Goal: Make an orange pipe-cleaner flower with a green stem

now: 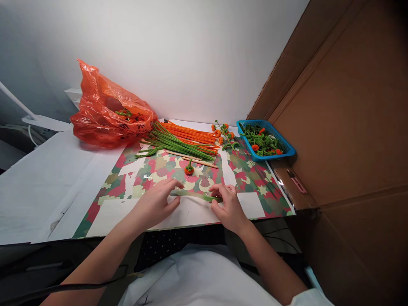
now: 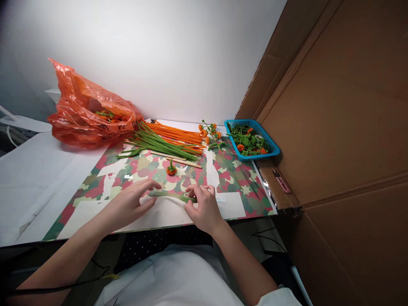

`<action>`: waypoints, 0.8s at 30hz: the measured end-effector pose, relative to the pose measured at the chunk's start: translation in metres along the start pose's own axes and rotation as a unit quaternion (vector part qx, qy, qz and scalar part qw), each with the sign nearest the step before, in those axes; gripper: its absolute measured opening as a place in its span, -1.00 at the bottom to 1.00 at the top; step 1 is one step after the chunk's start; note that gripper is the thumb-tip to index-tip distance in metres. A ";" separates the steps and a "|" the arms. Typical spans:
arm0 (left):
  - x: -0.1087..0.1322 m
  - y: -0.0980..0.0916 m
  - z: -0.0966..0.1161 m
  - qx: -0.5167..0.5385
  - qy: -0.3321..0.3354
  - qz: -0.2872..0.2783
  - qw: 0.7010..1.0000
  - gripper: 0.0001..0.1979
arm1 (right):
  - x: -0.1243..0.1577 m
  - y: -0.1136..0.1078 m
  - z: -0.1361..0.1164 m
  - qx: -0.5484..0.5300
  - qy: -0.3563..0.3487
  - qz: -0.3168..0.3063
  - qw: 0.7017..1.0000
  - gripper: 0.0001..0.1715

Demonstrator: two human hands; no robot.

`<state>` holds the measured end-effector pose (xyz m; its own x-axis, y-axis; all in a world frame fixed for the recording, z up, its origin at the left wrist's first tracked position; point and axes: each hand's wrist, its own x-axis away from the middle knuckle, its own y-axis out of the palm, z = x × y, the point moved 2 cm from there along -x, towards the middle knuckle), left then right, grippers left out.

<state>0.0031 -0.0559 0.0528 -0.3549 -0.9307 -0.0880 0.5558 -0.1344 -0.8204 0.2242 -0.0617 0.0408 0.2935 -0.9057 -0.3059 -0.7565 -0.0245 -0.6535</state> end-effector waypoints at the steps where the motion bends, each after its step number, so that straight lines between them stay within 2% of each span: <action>1: -0.002 0.004 0.006 0.002 0.040 0.002 0.999 -0.76 | 0.000 0.000 -0.001 0.004 -0.011 0.002 1.000 -0.71; 3: -0.006 0.011 0.020 0.034 0.119 -0.002 0.992 -0.73 | 0.001 0.000 -0.003 0.020 -0.043 0.006 0.999 -0.72; 5: -0.010 0.020 0.032 0.064 0.162 0.007 0.985 -0.74 | 0.001 -0.002 -0.004 0.047 -0.083 0.018 0.995 -0.72; 7: -0.015 0.028 0.036 0.094 0.154 0.026 0.983 -0.70 | 0.001 -0.005 -0.004 0.086 -0.127 0.035 0.988 -0.72; 10: -0.021 0.040 0.035 0.152 0.106 0.061 0.981 -0.59 | -0.001 -0.012 -0.002 0.147 -0.195 0.053 0.968 -0.69; 13: -0.025 0.044 0.036 0.155 0.086 0.062 0.982 -0.70 | -0.005 -0.019 0.000 0.183 -0.237 0.057 0.952 -0.69; 15: -0.028 0.042 0.041 0.117 0.101 0.048 0.987 -0.77 | -0.008 -0.023 0.001 0.186 -0.240 0.062 0.951 -0.72; 19: -0.034 0.037 0.052 0.056 0.158 0.014 0.986 -0.69 | -0.011 -0.028 0.000 0.145 -0.214 0.071 0.963 -0.77; 24: -0.039 0.037 0.054 0.017 0.208 0.007 0.978 -0.67 | -0.009 -0.027 -0.003 0.083 -0.182 0.045 0.979 -0.77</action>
<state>0.0779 -0.0433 0.0565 -0.6174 -0.7152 -0.3275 0.5859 -0.1403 -0.7982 0.2403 -0.0543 0.0635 0.4420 -0.6899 -0.5733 -0.6922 0.1442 -0.7072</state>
